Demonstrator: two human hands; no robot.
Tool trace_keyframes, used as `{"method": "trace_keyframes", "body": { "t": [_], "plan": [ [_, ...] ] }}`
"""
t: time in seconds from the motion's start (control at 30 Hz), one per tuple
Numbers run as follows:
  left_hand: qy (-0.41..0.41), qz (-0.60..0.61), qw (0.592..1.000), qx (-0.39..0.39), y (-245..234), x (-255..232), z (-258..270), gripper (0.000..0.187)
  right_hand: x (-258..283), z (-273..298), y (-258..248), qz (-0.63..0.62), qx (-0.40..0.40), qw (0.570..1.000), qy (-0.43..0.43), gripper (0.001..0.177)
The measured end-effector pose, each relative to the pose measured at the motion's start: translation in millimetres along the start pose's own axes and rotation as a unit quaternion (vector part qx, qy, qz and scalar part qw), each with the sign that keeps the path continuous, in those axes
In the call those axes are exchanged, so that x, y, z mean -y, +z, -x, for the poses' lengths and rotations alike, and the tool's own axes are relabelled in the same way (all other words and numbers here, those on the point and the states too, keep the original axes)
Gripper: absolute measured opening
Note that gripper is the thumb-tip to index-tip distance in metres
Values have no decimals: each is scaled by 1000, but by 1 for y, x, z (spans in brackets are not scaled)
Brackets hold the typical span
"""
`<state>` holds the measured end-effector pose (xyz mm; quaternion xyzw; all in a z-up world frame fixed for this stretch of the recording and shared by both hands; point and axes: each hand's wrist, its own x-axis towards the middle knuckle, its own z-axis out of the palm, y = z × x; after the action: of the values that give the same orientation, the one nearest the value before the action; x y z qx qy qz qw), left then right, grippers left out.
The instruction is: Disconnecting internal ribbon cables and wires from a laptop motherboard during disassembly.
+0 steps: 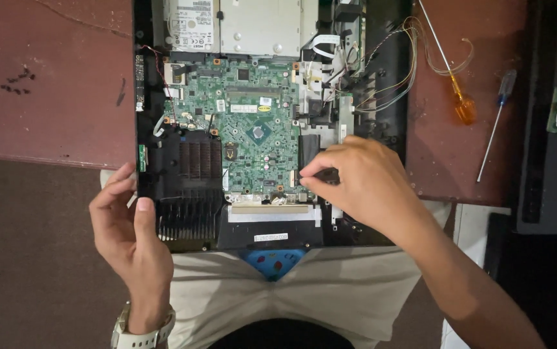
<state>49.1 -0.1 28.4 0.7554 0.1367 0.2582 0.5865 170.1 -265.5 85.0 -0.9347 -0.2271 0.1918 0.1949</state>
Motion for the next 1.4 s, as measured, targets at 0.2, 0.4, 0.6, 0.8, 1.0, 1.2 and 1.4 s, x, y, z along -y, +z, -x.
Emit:
{"method": "trace_keyframes", "body": {
  "t": [0.2, 0.4, 0.6, 0.8, 1.0, 1.2, 1.4],
  "plan": [
    [-9, -1, 1000, 0, 4, -8, -2, 23, 1, 0, 0, 2, -8, 1000, -14, 11],
    [-10, -22, 1000, 12, 4, -10, -2, 25, -6, 2, 4, 5, -9, 999, -51, 14],
    [-17, -24, 999, 14, 5, -12, -2, 24, -10, 1, 10, 11, 4, 1000, -26, 19],
    [-19, -36, 999, 21, 6, -14, -1, 23, -15, 0, 11, 19, 6, 998, -56, 16],
    [-7, -52, 998, 27, 3, -10, -1, 29, -18, -4, 10, 2, -11, 994, -107, 13],
    [-24, -27, 999, 17, 4, -8, 0, 28, -16, 0, 16, 5, -39, 994, -106, 12],
    [-2, -16, 1000, -5, 5, -5, -2, 24, -11, 7, 21, 15, -57, 997, -43, 15]
  ]
}}
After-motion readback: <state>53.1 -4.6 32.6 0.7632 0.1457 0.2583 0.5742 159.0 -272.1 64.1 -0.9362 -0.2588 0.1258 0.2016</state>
